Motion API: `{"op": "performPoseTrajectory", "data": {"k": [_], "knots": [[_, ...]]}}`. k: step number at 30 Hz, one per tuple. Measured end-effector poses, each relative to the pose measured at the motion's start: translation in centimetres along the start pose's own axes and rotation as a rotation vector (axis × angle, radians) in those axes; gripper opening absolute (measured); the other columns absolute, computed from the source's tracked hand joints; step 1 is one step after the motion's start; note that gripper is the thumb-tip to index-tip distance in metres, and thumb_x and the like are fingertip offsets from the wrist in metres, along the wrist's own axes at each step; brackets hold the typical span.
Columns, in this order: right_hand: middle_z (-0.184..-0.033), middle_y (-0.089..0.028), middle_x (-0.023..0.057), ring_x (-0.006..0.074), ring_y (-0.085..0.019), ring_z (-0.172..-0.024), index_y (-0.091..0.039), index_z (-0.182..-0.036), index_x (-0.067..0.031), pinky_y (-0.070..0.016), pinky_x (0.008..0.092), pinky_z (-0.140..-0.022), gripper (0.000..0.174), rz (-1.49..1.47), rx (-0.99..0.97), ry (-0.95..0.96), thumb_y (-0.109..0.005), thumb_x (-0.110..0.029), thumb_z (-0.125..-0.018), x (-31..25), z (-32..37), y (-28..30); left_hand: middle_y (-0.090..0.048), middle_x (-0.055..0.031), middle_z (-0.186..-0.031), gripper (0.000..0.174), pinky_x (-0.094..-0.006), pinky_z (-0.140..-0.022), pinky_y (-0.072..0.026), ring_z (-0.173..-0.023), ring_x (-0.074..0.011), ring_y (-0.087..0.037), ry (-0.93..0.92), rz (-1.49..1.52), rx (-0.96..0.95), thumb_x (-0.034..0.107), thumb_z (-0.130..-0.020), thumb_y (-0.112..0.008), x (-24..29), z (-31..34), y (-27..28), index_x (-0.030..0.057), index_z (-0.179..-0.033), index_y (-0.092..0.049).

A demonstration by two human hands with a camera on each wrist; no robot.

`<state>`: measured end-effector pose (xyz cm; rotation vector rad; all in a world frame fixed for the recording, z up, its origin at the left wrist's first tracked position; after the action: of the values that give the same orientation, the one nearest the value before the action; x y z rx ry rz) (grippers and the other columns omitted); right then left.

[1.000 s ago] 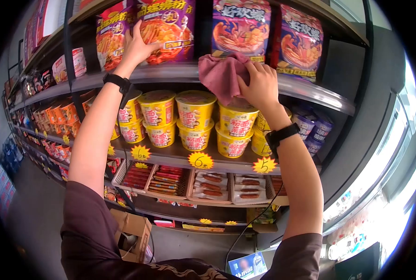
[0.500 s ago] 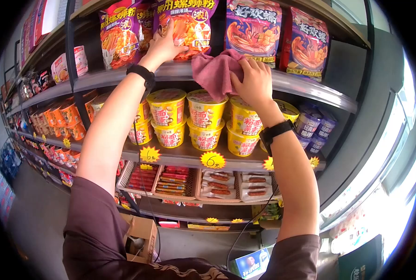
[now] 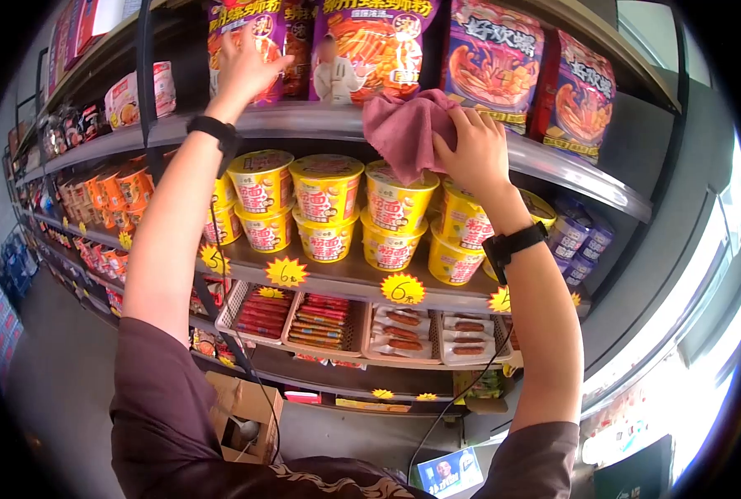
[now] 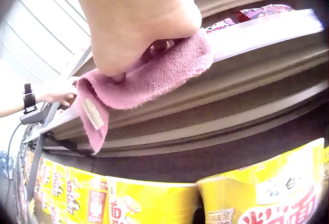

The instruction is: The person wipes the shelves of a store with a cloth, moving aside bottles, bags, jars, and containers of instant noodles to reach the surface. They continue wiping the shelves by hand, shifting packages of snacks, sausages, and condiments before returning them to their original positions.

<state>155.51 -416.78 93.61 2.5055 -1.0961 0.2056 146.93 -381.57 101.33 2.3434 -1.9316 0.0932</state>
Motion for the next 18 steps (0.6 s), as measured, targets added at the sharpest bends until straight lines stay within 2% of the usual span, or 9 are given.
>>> {"op": "performPoseTrajectory", "data": {"k": [2, 4, 7, 10, 11, 15, 17, 18], "knots": [[-0.101, -0.065, 0.0134, 0.0338, -0.061, -0.095, -0.061, -0.113, -0.0051, -0.0456, 0.0440, -0.087, 0.042, -0.004, -0.007, -0.004, -0.066, -0.033, -0.081, -0.6, -0.2, -0.3, -0.022, -0.0406, -0.145, 0.110, -0.0516, -0.106, -0.0381, -0.131, -0.0535, -0.037, 0.200, 0.092, -0.204, 0.059, -0.069, -0.078, -4.0, -0.2, 0.0, 0.0195, -0.153, -0.020], [-0.100, -0.065, 0.0128, 0.0335, -0.061, -0.094, -0.061, -0.112, -0.0052, -0.0458, 0.0434, -0.086, 0.042, -0.005, 0.001, -0.005, -0.067, -0.033, -0.081, -0.8, -0.4, -0.3, -0.025, -0.0429, -0.144, 0.114, -0.0489, -0.107, -0.0377, -0.133, -0.0522, -0.036, 0.248, -0.048, -0.356, 0.060, -0.070, -0.076, -7.0, 0.1, -1.9, 0.0235, -0.155, -0.010], [-0.099, -0.065, 0.0125, 0.0334, -0.061, -0.094, -0.062, -0.112, -0.0053, -0.0459, 0.0430, -0.086, 0.042, 0.015, 0.011, -0.002, -0.067, -0.033, -0.081, -1.1, -0.4, -0.4, -0.031, -0.0421, -0.141, 0.114, -0.0472, -0.106, -0.0384, -0.133, -0.0503, -0.037, 0.187, 0.075, -0.384, 0.060, -0.072, -0.074, -7.7, 0.5, -3.2, 0.0271, -0.156, -0.004], [-0.099, -0.065, 0.0122, 0.0332, -0.061, -0.093, -0.062, -0.112, -0.0055, -0.0459, 0.0429, -0.085, 0.042, 0.032, 0.041, 0.021, -0.067, -0.033, -0.081, -1.3, -0.4, -0.5, -0.025, -0.0398, -0.146, 0.107, -0.0501, -0.105, -0.0401, -0.132, -0.0503, -0.039, 0.153, 0.035, -0.383, 0.059, -0.074, -0.072, -6.5, 0.8, -3.3, 0.0316, -0.155, -0.007], [-0.099, -0.065, 0.0120, 0.0329, -0.061, -0.094, -0.062, -0.112, -0.0055, -0.0458, 0.0431, -0.085, 0.042, 0.030, 0.044, 0.024, -0.067, -0.033, -0.081, -1.2, -0.4, -0.6, -0.026, -0.0367, -0.147, 0.105, -0.0514, -0.103, -0.0415, -0.131, -0.0490, -0.041, 0.188, 0.034, -0.416, 0.060, -0.075, -0.070, -6.0, 0.8, -3.2, 0.0328, -0.155, -0.007], [-0.100, -0.065, 0.0121, 0.0328, -0.061, -0.095, -0.062, -0.113, -0.0055, -0.0456, 0.0434, -0.085, 0.042, 0.054, 0.023, 0.026, -0.067, -0.033, -0.082, -1.2, -0.5, -0.8, -0.023, -0.0362, -0.149, 0.104, -0.0512, -0.097, -0.0465, -0.124, -0.0546, -0.046, 0.239, -0.023, -0.509, 0.060, -0.076, -0.070, -3.1, 1.6, -2.2, 0.0336, -0.155, -0.009], [-0.100, -0.065, 0.0123, 0.0328, -0.061, -0.095, -0.061, -0.114, -0.0055, -0.0453, 0.0435, -0.086, 0.043, 0.044, 0.034, 0.027, -0.066, -0.034, -0.082, -1.3, -0.4, -0.8, -0.016, -0.0367, -0.150, 0.104, -0.0519, -0.095, -0.0478, -0.120, -0.0572, -0.048, 0.186, -0.064, -0.393, 0.061, -0.076, -0.071, -2.3, 1.7, -1.8, 0.0321, -0.155, -0.010], [-0.100, -0.065, 0.0123, 0.0328, -0.061, -0.095, -0.061, -0.114, -0.0055, -0.0453, 0.0435, -0.086, 0.043, 0.049, 0.030, 0.023, -0.066, -0.034, -0.082, -1.4, -0.3, -0.7, -0.016, -0.0367, -0.150, 0.104, -0.0519, -0.095, -0.0478, -0.120, -0.0572, -0.048, 0.184, -0.059, -0.397, 0.061, -0.076, -0.071, -2.5, 1.9, -2.3, 0.0321, -0.155, -0.010]]}}
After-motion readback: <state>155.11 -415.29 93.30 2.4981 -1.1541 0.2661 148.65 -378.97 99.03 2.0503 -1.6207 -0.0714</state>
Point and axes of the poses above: each hand's wrist, its own z-axis away from the middle knuckle, its own y-axis out of the back of the hand, x = y × z, the point moved 4 cm from there along -z, towards the middle knuckle
